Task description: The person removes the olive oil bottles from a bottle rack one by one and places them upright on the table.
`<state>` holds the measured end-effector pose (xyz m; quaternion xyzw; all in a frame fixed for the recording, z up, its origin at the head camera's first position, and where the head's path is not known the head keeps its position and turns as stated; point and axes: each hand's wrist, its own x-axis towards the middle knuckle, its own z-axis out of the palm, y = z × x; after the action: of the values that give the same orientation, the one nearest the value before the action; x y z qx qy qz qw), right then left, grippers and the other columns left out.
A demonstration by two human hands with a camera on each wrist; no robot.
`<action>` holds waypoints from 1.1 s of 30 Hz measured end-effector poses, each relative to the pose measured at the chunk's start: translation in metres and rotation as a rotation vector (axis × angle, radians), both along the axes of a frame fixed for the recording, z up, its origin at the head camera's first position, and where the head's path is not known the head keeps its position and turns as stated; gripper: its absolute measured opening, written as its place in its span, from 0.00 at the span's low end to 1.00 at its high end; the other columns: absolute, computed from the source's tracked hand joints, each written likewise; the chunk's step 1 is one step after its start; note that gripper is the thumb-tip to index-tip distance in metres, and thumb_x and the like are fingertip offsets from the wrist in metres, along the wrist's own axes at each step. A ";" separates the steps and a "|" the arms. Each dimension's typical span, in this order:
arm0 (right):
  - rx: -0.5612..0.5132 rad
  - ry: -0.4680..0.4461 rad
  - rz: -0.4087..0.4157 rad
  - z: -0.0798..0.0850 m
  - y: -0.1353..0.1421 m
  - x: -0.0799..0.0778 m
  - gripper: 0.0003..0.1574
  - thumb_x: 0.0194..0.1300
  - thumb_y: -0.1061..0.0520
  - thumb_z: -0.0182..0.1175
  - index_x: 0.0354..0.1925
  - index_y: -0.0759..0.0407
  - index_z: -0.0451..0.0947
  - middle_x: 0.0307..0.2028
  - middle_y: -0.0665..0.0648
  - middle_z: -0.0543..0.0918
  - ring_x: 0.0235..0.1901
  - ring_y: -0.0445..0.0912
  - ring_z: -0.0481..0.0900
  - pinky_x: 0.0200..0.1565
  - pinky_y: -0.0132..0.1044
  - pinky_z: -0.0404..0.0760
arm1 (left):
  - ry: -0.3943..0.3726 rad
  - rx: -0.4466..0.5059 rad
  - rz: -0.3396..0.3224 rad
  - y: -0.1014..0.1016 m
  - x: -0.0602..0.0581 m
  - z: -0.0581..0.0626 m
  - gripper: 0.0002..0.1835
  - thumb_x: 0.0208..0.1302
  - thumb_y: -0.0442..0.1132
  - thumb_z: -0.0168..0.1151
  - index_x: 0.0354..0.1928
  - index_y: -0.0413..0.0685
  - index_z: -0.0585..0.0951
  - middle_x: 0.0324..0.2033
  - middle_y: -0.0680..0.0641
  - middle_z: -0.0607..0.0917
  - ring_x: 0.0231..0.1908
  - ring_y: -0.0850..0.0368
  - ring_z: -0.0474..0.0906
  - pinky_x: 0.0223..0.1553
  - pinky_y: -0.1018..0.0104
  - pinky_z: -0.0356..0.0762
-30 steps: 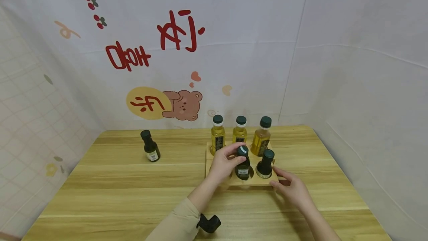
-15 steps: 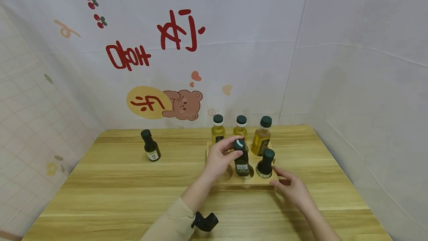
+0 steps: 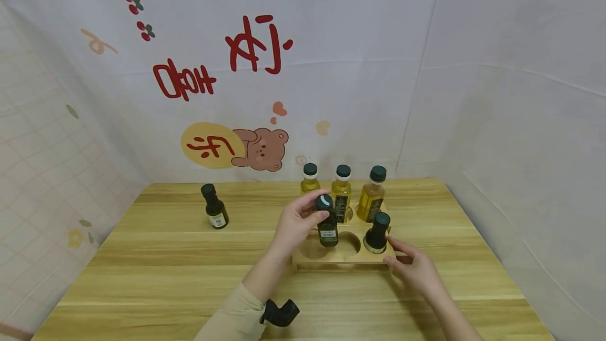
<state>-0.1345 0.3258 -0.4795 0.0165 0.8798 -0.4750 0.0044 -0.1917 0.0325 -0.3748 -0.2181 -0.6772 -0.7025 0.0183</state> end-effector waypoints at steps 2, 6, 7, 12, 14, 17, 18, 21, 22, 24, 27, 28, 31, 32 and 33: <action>-0.004 -0.003 0.000 0.001 0.000 0.000 0.41 0.65 0.48 0.67 0.71 0.59 0.67 0.65 0.71 0.69 0.45 0.46 0.84 0.40 0.33 0.82 | 0.011 -0.023 0.016 -0.007 0.004 0.006 0.21 0.60 0.23 0.66 0.56 0.38 0.82 0.48 0.37 0.85 0.49 0.47 0.82 0.49 0.61 0.80; -0.002 -0.004 -0.001 0.001 -0.001 0.000 0.41 0.65 0.48 0.67 0.71 0.60 0.67 0.66 0.71 0.69 0.47 0.49 0.84 0.40 0.32 0.82 | 0.013 -0.029 0.040 -0.017 -0.003 -0.002 0.22 0.60 0.25 0.67 0.57 0.41 0.82 0.49 0.39 0.85 0.51 0.47 0.81 0.51 0.58 0.79; -0.003 -0.004 0.000 0.002 -0.001 0.001 0.41 0.65 0.48 0.67 0.71 0.60 0.67 0.66 0.71 0.69 0.47 0.51 0.83 0.40 0.32 0.82 | 0.011 -0.020 0.042 -0.019 -0.006 -0.005 0.22 0.60 0.25 0.67 0.58 0.42 0.82 0.50 0.40 0.85 0.51 0.48 0.81 0.52 0.57 0.79; -0.006 -0.004 -0.002 0.001 -0.002 0.001 0.41 0.65 0.48 0.67 0.71 0.60 0.67 0.65 0.72 0.69 0.47 0.51 0.83 0.40 0.33 0.82 | 0.026 -0.008 0.047 -0.031 -0.016 -0.015 0.22 0.62 0.27 0.67 0.59 0.42 0.81 0.51 0.40 0.84 0.52 0.48 0.81 0.54 0.54 0.78; -0.009 -0.004 -0.002 0.001 -0.002 0.001 0.41 0.65 0.48 0.67 0.71 0.60 0.67 0.65 0.72 0.69 0.47 0.49 0.83 0.40 0.33 0.82 | 0.038 -0.011 0.052 -0.036 -0.018 -0.016 0.22 0.62 0.28 0.67 0.59 0.41 0.81 0.51 0.39 0.84 0.52 0.47 0.81 0.54 0.53 0.78; -0.011 0.002 -0.001 0.001 -0.002 0.001 0.41 0.65 0.49 0.67 0.70 0.60 0.67 0.66 0.72 0.69 0.45 0.47 0.84 0.39 0.33 0.82 | 0.043 -0.012 0.061 -0.044 -0.020 -0.016 0.22 0.62 0.28 0.67 0.59 0.43 0.81 0.51 0.40 0.85 0.53 0.48 0.81 0.55 0.54 0.77; -0.011 0.004 0.000 0.002 -0.002 0.001 0.40 0.65 0.49 0.67 0.70 0.60 0.67 0.65 0.72 0.69 0.45 0.46 0.84 0.39 0.33 0.82 | 0.046 -0.013 0.063 -0.047 -0.021 -0.015 0.22 0.62 0.28 0.67 0.59 0.42 0.81 0.50 0.40 0.85 0.53 0.48 0.81 0.55 0.54 0.77; -0.017 0.001 -0.002 0.002 -0.002 0.001 0.41 0.65 0.49 0.67 0.70 0.60 0.67 0.65 0.72 0.69 0.45 0.46 0.84 0.39 0.33 0.83 | 0.051 -0.021 0.077 -0.056 -0.022 -0.015 0.22 0.62 0.28 0.67 0.60 0.42 0.80 0.50 0.40 0.85 0.53 0.48 0.81 0.55 0.54 0.77; -0.017 -0.002 -0.003 0.002 -0.002 0.001 0.41 0.65 0.49 0.67 0.71 0.60 0.67 0.65 0.72 0.69 0.46 0.47 0.84 0.39 0.33 0.83 | 0.056 -0.025 0.083 -0.058 -0.023 -0.015 0.22 0.62 0.28 0.67 0.60 0.42 0.80 0.50 0.39 0.85 0.52 0.48 0.81 0.55 0.53 0.77; -0.021 -0.008 -0.006 0.001 -0.002 0.001 0.41 0.65 0.48 0.67 0.71 0.60 0.67 0.66 0.72 0.69 0.46 0.47 0.84 0.39 0.33 0.83 | 0.064 -0.036 0.092 -0.063 -0.024 -0.015 0.23 0.62 0.28 0.67 0.60 0.41 0.80 0.50 0.39 0.85 0.52 0.47 0.81 0.55 0.52 0.77; -0.025 -0.017 -0.010 0.001 -0.002 0.002 0.41 0.65 0.48 0.67 0.71 0.60 0.67 0.66 0.72 0.68 0.46 0.48 0.84 0.39 0.34 0.83 | 0.068 -0.045 0.107 -0.071 -0.026 -0.016 0.22 0.62 0.27 0.67 0.60 0.42 0.80 0.50 0.39 0.85 0.52 0.47 0.81 0.55 0.52 0.77; -0.024 -0.016 -0.011 0.001 -0.002 0.002 0.41 0.65 0.48 0.67 0.71 0.60 0.67 0.66 0.72 0.68 0.46 0.47 0.83 0.39 0.34 0.83 | 0.068 -0.047 0.110 -0.073 -0.026 -0.016 0.22 0.63 0.27 0.66 0.60 0.42 0.80 0.50 0.39 0.85 0.52 0.47 0.81 0.55 0.52 0.77; -0.026 -0.014 -0.012 0.001 -0.002 0.001 0.41 0.65 0.48 0.67 0.71 0.60 0.67 0.66 0.72 0.68 0.46 0.46 0.84 0.39 0.34 0.83 | 0.059 -0.055 0.123 -0.079 -0.028 -0.017 0.22 0.64 0.28 0.66 0.60 0.44 0.80 0.50 0.40 0.85 0.53 0.48 0.81 0.56 0.52 0.76; -0.026 -0.014 -0.011 0.001 -0.002 0.001 0.41 0.65 0.48 0.67 0.71 0.60 0.67 0.66 0.72 0.68 0.46 0.46 0.84 0.39 0.34 0.83 | 0.055 -0.057 0.127 -0.082 -0.028 -0.018 0.22 0.64 0.28 0.65 0.60 0.45 0.80 0.50 0.41 0.85 0.53 0.48 0.81 0.56 0.51 0.76; -0.025 -0.012 -0.010 0.001 -0.002 0.001 0.41 0.65 0.48 0.67 0.71 0.60 0.67 0.66 0.71 0.68 0.46 0.47 0.84 0.39 0.34 0.83 | 0.052 -0.061 0.132 -0.084 -0.028 -0.018 0.22 0.64 0.28 0.65 0.60 0.45 0.80 0.50 0.41 0.85 0.53 0.48 0.81 0.56 0.51 0.76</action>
<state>-0.1334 0.3236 -0.4784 0.0239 0.8737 -0.4857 0.0075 -0.2199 -0.0514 -0.3932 -0.1916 -0.7104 -0.6730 0.0754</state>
